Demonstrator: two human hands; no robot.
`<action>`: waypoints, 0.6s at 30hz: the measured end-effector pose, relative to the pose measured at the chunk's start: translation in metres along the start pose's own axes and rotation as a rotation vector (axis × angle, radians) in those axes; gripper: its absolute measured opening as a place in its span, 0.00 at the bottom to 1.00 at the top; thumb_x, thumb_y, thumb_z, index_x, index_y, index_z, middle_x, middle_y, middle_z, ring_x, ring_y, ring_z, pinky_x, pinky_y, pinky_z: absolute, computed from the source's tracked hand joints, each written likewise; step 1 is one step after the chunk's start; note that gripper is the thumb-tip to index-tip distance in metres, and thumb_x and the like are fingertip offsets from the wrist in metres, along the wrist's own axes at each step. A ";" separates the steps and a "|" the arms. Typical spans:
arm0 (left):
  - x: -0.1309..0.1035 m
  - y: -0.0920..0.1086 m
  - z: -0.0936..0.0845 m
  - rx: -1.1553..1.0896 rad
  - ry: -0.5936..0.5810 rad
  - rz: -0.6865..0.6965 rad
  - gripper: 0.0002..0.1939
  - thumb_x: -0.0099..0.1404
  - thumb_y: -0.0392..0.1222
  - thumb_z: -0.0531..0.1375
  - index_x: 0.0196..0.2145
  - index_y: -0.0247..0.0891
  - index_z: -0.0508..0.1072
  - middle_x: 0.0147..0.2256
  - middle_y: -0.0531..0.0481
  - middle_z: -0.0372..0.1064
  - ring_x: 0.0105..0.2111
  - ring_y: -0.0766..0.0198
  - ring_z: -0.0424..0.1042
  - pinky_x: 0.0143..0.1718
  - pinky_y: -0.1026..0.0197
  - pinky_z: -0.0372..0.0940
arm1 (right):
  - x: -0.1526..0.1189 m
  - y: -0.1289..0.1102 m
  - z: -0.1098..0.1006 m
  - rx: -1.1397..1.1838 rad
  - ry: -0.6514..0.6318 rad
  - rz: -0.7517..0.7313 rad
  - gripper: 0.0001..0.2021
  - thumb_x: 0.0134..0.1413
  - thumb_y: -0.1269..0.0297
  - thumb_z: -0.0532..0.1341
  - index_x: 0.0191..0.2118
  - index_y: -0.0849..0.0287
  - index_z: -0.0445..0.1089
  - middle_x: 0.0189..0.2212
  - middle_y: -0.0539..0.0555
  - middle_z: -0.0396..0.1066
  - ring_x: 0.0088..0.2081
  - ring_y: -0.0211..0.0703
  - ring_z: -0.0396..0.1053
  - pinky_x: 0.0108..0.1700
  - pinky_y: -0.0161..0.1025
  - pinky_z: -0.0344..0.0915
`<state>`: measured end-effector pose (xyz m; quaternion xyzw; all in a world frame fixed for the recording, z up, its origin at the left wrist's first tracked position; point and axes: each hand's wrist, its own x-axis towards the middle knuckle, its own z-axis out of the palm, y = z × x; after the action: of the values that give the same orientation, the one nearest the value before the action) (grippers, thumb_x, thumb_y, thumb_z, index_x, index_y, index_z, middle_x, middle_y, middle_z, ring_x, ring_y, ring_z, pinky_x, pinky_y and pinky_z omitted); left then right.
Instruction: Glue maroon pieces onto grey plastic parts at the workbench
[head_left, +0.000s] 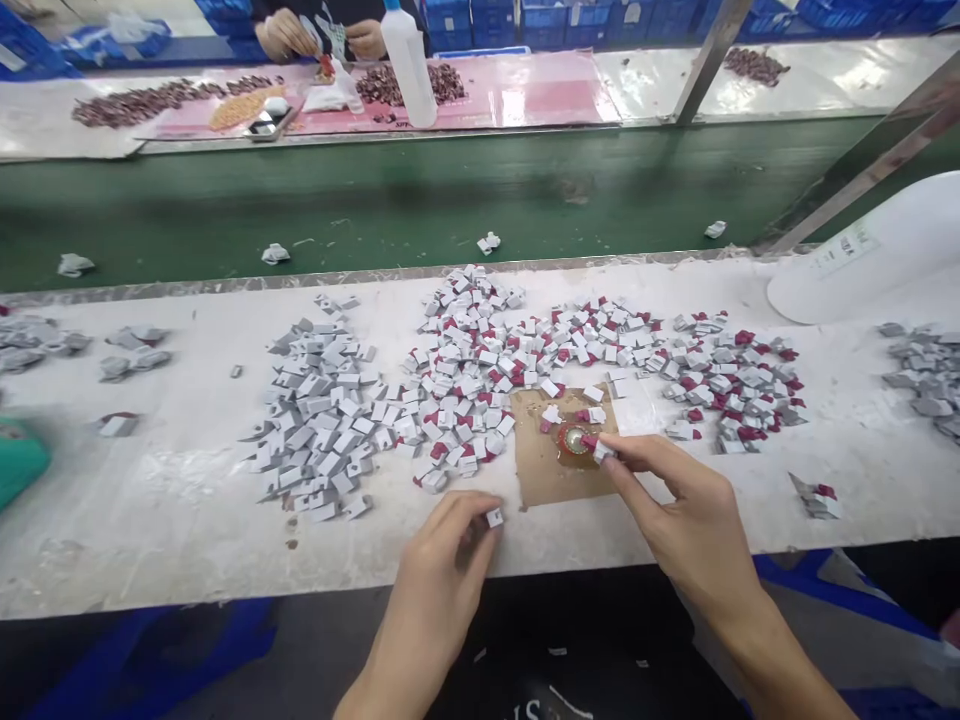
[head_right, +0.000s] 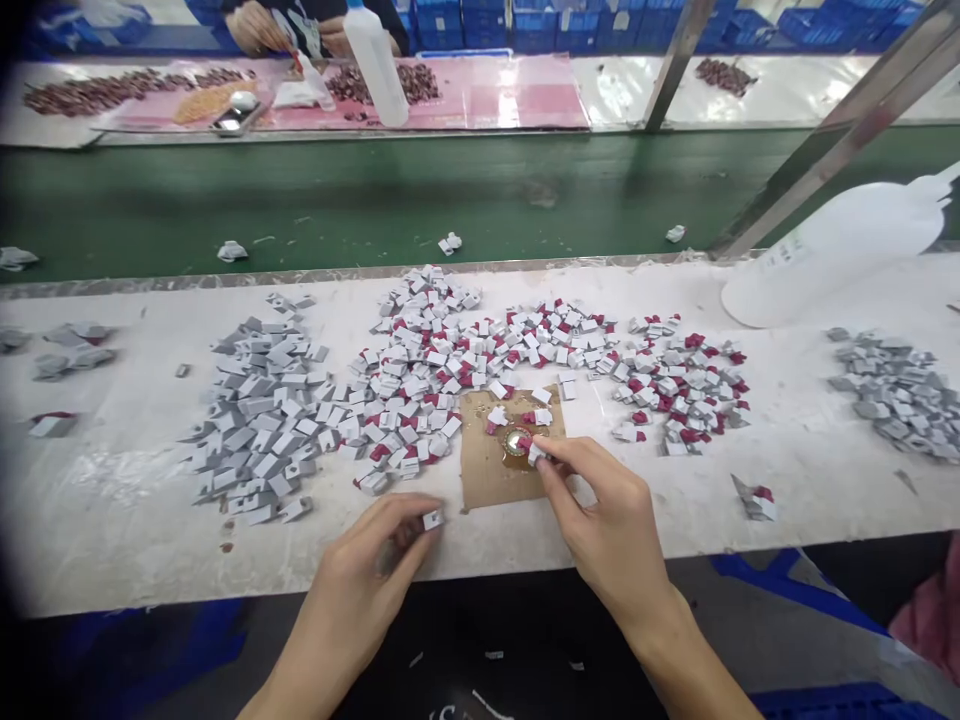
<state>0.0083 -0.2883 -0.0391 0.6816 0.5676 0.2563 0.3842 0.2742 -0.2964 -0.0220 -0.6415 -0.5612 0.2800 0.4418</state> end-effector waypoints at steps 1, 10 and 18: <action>0.001 0.002 0.000 -0.018 -0.004 -0.004 0.09 0.76 0.41 0.63 0.47 0.51 0.84 0.41 0.48 0.84 0.35 0.53 0.83 0.39 0.52 0.81 | 0.001 0.001 0.001 -0.011 -0.008 -0.010 0.09 0.76 0.62 0.68 0.54 0.46 0.87 0.44 0.53 0.89 0.43 0.54 0.87 0.43 0.49 0.85; 0.013 0.015 0.007 -0.302 -0.062 -0.057 0.09 0.80 0.44 0.65 0.52 0.54 0.85 0.51 0.48 0.83 0.49 0.53 0.86 0.52 0.52 0.83 | 0.003 0.002 0.000 0.001 -0.021 -0.022 0.10 0.76 0.65 0.68 0.53 0.47 0.88 0.47 0.55 0.89 0.46 0.54 0.88 0.45 0.49 0.84; 0.058 0.055 0.024 -0.722 -0.170 -0.170 0.06 0.75 0.43 0.72 0.49 0.48 0.87 0.42 0.49 0.87 0.43 0.56 0.87 0.47 0.56 0.84 | 0.003 0.000 -0.003 0.534 -0.011 0.255 0.07 0.71 0.57 0.77 0.51 0.40 0.90 0.48 0.51 0.91 0.50 0.53 0.90 0.55 0.47 0.87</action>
<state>0.0716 -0.2404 -0.0129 0.4716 0.4611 0.3498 0.6653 0.2772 -0.2945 -0.0205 -0.5665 -0.3849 0.4743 0.5531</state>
